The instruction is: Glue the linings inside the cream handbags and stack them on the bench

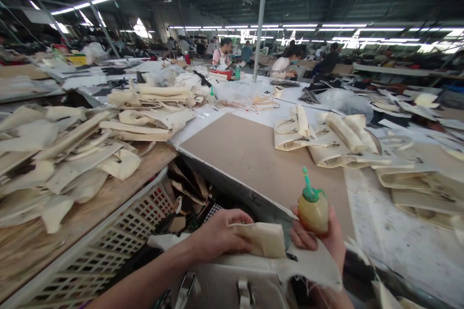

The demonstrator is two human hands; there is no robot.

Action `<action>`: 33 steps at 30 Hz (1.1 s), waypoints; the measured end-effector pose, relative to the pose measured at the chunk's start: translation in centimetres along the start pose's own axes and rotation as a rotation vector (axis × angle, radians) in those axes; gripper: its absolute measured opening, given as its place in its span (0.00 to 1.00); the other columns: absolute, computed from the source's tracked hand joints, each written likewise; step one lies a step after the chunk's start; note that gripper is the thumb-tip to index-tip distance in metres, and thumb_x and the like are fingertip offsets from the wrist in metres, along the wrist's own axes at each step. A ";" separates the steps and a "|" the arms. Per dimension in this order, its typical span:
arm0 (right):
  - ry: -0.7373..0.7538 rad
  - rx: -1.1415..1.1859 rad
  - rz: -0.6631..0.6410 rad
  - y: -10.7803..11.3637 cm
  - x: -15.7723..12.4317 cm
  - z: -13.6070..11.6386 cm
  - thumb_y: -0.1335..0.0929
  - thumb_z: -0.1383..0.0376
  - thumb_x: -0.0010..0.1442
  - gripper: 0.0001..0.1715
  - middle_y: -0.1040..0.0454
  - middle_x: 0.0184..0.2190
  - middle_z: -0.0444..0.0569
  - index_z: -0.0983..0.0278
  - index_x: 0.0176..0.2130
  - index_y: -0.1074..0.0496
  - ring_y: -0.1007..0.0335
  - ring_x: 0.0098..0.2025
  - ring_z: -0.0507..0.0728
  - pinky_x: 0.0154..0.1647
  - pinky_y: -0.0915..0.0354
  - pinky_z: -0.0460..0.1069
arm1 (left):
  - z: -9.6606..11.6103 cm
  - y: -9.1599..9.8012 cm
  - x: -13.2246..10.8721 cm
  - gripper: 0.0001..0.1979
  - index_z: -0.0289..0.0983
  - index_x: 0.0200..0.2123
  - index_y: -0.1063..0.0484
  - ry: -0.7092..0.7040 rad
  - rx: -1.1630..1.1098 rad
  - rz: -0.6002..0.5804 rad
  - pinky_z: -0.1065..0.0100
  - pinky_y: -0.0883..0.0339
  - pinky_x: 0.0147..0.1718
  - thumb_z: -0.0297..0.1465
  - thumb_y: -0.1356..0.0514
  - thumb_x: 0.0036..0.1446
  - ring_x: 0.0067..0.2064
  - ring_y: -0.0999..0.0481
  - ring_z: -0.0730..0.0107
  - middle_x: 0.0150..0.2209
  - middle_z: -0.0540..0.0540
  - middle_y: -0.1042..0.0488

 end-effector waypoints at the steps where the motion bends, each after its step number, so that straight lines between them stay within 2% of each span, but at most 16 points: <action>1: -0.024 -0.018 0.015 -0.4 0.5 -0.2 0.30 0.34 0.52 0.39 0.57 0.10 0.33 0.68 0.29 0.19 0.71 0.16 0.45 0.14 0.57 0.42 | 0.2 -0.3 0.0 0.11 0.34 0.41 0.22 -0.038 0.007 -0.020 0.72 0.35 0.31 0.34 0.35 0.56 0.31 0.29 0.69 0.30 0.51 0.26; 2: -0.033 -0.039 0.043 -0.9 0.9 -0.4 0.28 0.34 0.50 0.39 0.55 0.10 0.33 0.69 0.27 0.19 0.70 0.16 0.44 0.13 0.58 0.42 | 0.5 -0.5 -0.1 0.07 0.34 0.34 0.22 -0.130 0.078 -0.003 0.73 0.36 0.30 0.31 0.39 0.60 0.30 0.30 0.71 0.27 0.51 0.28; 4: -0.036 -0.110 0.097 -1.9 1.7 -0.6 0.27 0.34 0.48 0.39 0.49 0.10 0.36 0.69 0.26 0.20 0.64 0.14 0.44 0.13 0.57 0.42 | 1.1 -0.8 -0.4 0.13 0.35 0.28 0.24 -0.413 0.333 0.145 0.72 0.34 0.36 0.27 0.44 0.65 0.34 0.29 0.70 0.28 0.49 0.29; 6: -0.021 -0.173 0.124 -3.0 2.3 -0.5 0.27 0.35 0.50 0.37 0.42 0.11 0.41 0.67 0.26 0.21 0.52 0.13 0.46 0.14 0.50 0.42 | 1.6 -1.1 -0.9 0.15 0.36 0.30 0.24 -0.676 0.564 0.340 0.67 0.31 0.48 0.25 0.47 0.67 0.47 0.27 0.64 0.39 0.44 0.25; 8: -0.013 -0.190 0.132 -4.1 2.8 0.0 0.27 0.37 0.53 0.34 0.33 0.14 0.46 0.66 0.27 0.22 0.39 0.17 0.51 0.18 0.40 0.44 | 1.8 -1.3 -1.2 0.14 0.37 0.32 0.25 -0.810 0.682 0.449 0.62 0.37 0.61 0.25 0.47 0.69 0.63 0.36 0.59 0.55 0.41 0.28; 10: -0.014 -0.179 0.133 -5.2 3.1 1.0 0.27 0.39 0.54 0.31 0.25 0.21 0.49 0.65 0.29 0.21 0.31 0.22 0.55 0.23 0.33 0.47 | 2.1 -1.5 -1.1 0.12 0.37 0.32 0.25 -0.860 0.726 0.457 0.61 0.45 0.68 0.25 0.45 0.68 0.70 0.47 0.59 0.67 0.43 0.39; 12: -0.028 -0.171 0.136 -6.1 3.3 2.2 0.25 0.41 0.53 0.29 0.21 0.26 0.51 0.65 0.33 0.21 0.26 0.26 0.58 0.26 0.29 0.49 | 2.3 -1.7 -0.8 0.12 0.37 0.31 0.26 -0.897 0.712 0.383 0.62 0.50 0.70 0.24 0.44 0.68 0.72 0.48 0.61 0.69 0.45 0.40; 14: -0.048 -0.158 0.150 -6.8 3.5 3.4 0.25 0.41 0.53 0.30 0.20 0.26 0.53 0.67 0.34 0.20 0.25 0.27 0.59 0.26 0.29 0.49 | 2.4 -1.9 -0.6 0.10 0.38 0.37 0.24 -0.864 0.565 0.288 0.63 0.48 0.70 0.23 0.44 0.67 0.70 0.41 0.62 0.66 0.44 0.34; 15: -0.053 -0.144 0.163 -7.0 3.5 4.0 0.25 0.41 0.54 0.31 0.20 0.25 0.53 0.67 0.34 0.21 0.25 0.27 0.58 0.26 0.29 0.48 | 2.2 -2.0 -0.4 0.09 0.38 0.40 0.24 -0.795 0.433 0.248 0.64 0.45 0.68 0.23 0.43 0.66 0.66 0.36 0.62 0.62 0.44 0.30; 18: -0.010 -0.067 0.179 -7.6 3.6 4.8 0.27 0.42 0.56 0.29 0.21 0.27 0.51 0.66 0.35 0.22 0.27 0.26 0.54 0.28 0.29 0.47 | 1.1 -2.4 0.1 0.10 0.39 0.43 0.24 -0.468 -0.042 0.153 0.69 0.31 0.53 0.24 0.43 0.61 0.49 0.23 0.66 0.46 0.47 0.22; 21: 0.088 0.002 0.131 -8.0 3.3 3.8 0.26 0.44 0.55 0.26 0.22 0.27 0.46 0.64 0.36 0.23 0.32 0.24 0.50 0.26 0.32 0.44 | -0.1 -2.2 0.2 0.09 0.37 0.37 0.23 -0.212 -0.330 0.154 0.70 0.30 0.39 0.26 0.42 0.56 0.38 0.24 0.67 0.37 0.47 0.23; 24: 0.161 0.011 0.087 -7.2 2.3 1.4 0.23 0.45 0.52 0.25 0.25 0.26 0.45 0.63 0.34 0.23 0.37 0.23 0.49 0.19 0.40 0.42 | 0.0 0.2 -0.2 0.09 0.35 0.37 0.20 -0.186 -0.330 0.198 0.70 0.32 0.39 0.28 0.41 0.57 0.40 0.24 0.65 0.38 0.45 0.22; 27: 0.181 -0.038 0.102 -4.8 0.7 -1.8 0.20 0.50 0.47 0.22 0.27 0.25 0.44 0.63 0.31 0.24 0.37 0.23 0.50 0.18 0.39 0.43 | 1.2 4.2 -1.1 0.10 0.35 0.38 0.18 -0.284 -0.205 0.160 0.68 0.33 0.43 0.29 0.40 0.59 0.42 0.24 0.63 0.40 0.43 0.21; 29: 0.185 -0.166 0.154 -2.4 -0.6 -3.8 0.20 0.52 0.48 0.20 0.25 0.28 0.46 0.63 0.32 0.22 0.33 0.25 0.52 0.21 0.33 0.45 | 1.7 6.7 -1.6 0.09 0.35 0.37 0.18 -0.248 -0.254 0.149 0.68 0.33 0.41 0.31 0.38 0.59 0.40 0.24 0.64 0.38 0.43 0.21; 31: 0.166 -0.235 0.308 0.5 -1.8 -5.1 0.18 0.53 0.43 0.22 0.21 0.36 0.49 0.60 0.36 0.20 0.25 0.33 0.58 0.26 0.27 0.47 | 1.7 8.3 -1.5 0.08 0.33 0.36 0.19 -0.183 -0.356 0.132 0.69 0.33 0.39 0.31 0.36 0.56 0.38 0.24 0.65 0.37 0.43 0.20; 33: 0.074 -0.319 0.360 3.2 -3.0 -5.6 0.18 0.54 0.40 0.31 0.20 0.47 0.52 0.57 0.45 0.19 0.22 0.42 0.64 0.32 0.23 0.51 | 1.0 8.7 -0.5 0.08 0.32 0.33 0.19 -0.130 -0.449 0.094 0.68 0.33 0.37 0.31 0.35 0.52 0.36 0.24 0.65 0.36 0.42 0.20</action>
Point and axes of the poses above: each hand's wrist, its own x-axis towards the middle knuckle, its own y-axis out of the back of the hand, z = x × y, the point moved 2 cm from there along x, towards the middle knuckle
